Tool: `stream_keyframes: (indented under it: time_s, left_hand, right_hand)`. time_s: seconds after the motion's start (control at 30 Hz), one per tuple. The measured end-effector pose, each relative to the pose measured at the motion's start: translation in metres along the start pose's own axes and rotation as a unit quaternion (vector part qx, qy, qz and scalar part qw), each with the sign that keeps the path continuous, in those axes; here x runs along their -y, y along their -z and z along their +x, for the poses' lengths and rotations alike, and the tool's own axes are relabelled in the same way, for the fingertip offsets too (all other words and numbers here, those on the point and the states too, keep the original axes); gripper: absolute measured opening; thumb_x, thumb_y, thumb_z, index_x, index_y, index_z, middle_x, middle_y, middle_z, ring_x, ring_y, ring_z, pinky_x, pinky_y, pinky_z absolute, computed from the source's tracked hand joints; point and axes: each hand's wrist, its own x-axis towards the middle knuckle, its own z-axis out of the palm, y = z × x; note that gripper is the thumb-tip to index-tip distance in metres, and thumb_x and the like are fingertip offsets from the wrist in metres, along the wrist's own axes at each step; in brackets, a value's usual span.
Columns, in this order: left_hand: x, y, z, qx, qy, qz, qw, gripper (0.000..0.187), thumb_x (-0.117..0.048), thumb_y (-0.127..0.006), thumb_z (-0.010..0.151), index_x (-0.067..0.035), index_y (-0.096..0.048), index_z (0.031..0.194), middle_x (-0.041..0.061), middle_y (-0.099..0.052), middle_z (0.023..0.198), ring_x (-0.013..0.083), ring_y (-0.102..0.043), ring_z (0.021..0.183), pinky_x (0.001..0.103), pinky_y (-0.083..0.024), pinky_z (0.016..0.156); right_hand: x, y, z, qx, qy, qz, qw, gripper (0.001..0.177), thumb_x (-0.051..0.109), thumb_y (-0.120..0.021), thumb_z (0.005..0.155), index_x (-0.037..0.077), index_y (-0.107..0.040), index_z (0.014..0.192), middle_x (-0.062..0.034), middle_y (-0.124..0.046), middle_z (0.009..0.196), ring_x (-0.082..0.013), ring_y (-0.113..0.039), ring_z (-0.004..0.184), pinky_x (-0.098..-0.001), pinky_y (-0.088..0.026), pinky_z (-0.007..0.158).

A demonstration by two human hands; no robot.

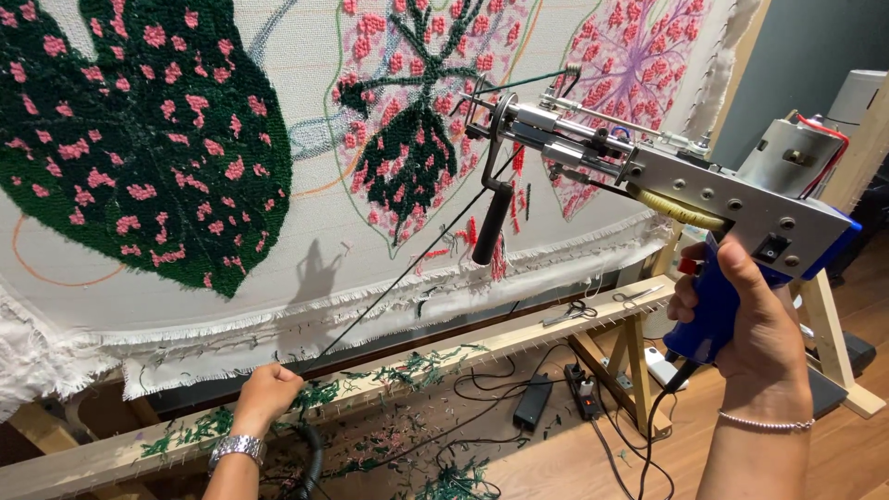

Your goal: Use a tufting gun to insert yarn into a canvas to create a rug with leaf patterns.

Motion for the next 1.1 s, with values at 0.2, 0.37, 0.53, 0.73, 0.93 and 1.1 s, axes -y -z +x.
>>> stream_keyframes:
  time_s: [0.2,0.37,0.53,0.73,0.93,1.1]
  left_hand:
    - [0.007,0.001,0.003,-0.006,0.011,-0.003,1.0,0.021,-0.024,-0.078,0.08,-0.004,-0.078,0.088,0.011,-0.081,0.084,0.0233,-0.076,0.079,0.038,-0.058,0.08]
    - [0.013,0.0,0.008,-0.01,0.006,0.007,1.0,0.021,-0.023,-0.078,0.08,-0.004,-0.078,0.087,0.012,-0.081,0.084,0.0233,-0.076,0.079,0.038,-0.058,0.08]
    - [0.006,0.007,0.002,0.001,0.029,-0.001,1.0,0.02,-0.023,-0.076,0.082,-0.003,-0.079,0.087,0.012,-0.081,0.08,0.0221,-0.076,0.074,0.037,-0.058,0.076]
    - [0.0,0.013,-0.005,0.003,0.044,0.005,0.999,0.019,-0.023,-0.076,0.084,-0.004,-0.078,0.089,0.011,-0.078,0.076,0.0206,-0.072,0.068,0.035,-0.055,0.07]
    - [0.005,0.0,0.006,0.041,0.016,-0.07,0.997,0.018,-0.018,-0.074,0.088,-0.002,-0.08,0.094,0.008,-0.075,0.077,0.0163,-0.059,0.06,0.031,-0.046,0.057]
    - [-0.093,0.021,-0.058,0.107,-0.049,-0.194,0.974,0.035,-0.029,-0.073,0.089,-0.01,-0.074,0.119,0.005,-0.074,0.081,0.0116,-0.047,0.055,0.027,-0.036,0.053]
  right_hand:
    - [0.001,-0.003,-0.001,0.009,0.001,0.002,1.0,0.046,0.043,-0.082,0.089,0.011,-0.064,0.117,-0.0053,-0.066,0.1,-0.0167,-0.058,0.077,-0.0334,-0.047,0.061]
    - [-0.002,0.002,0.001,0.016,-0.006,0.004,1.0,0.049,0.045,-0.082,0.09,0.007,-0.065,0.116,-0.0059,-0.065,0.099,-0.0167,-0.058,0.077,-0.0333,-0.047,0.062]
    - [-0.002,0.005,0.003,0.006,-0.012,-0.005,1.0,0.051,0.047,-0.081,0.089,0.006,-0.066,0.116,-0.0056,-0.065,0.099,-0.0161,-0.057,0.077,-0.033,-0.047,0.063]
    - [-0.004,0.008,0.003,0.035,-0.006,0.011,0.999,0.052,0.047,-0.081,0.091,0.005,-0.065,0.117,-0.0058,-0.064,0.101,-0.0155,-0.058,0.079,-0.033,-0.047,0.064]
    - [-0.003,0.007,0.002,0.023,-0.009,0.009,1.0,0.051,0.046,-0.081,0.091,0.007,-0.065,0.118,-0.0056,-0.064,0.102,-0.0156,-0.058,0.08,-0.0332,-0.047,0.064]
    - [-0.008,0.002,0.002,0.044,-0.023,0.012,0.999,0.047,0.043,-0.08,0.091,0.007,-0.066,0.119,-0.0062,-0.065,0.1,-0.0159,-0.056,0.077,-0.0328,-0.047,0.063]
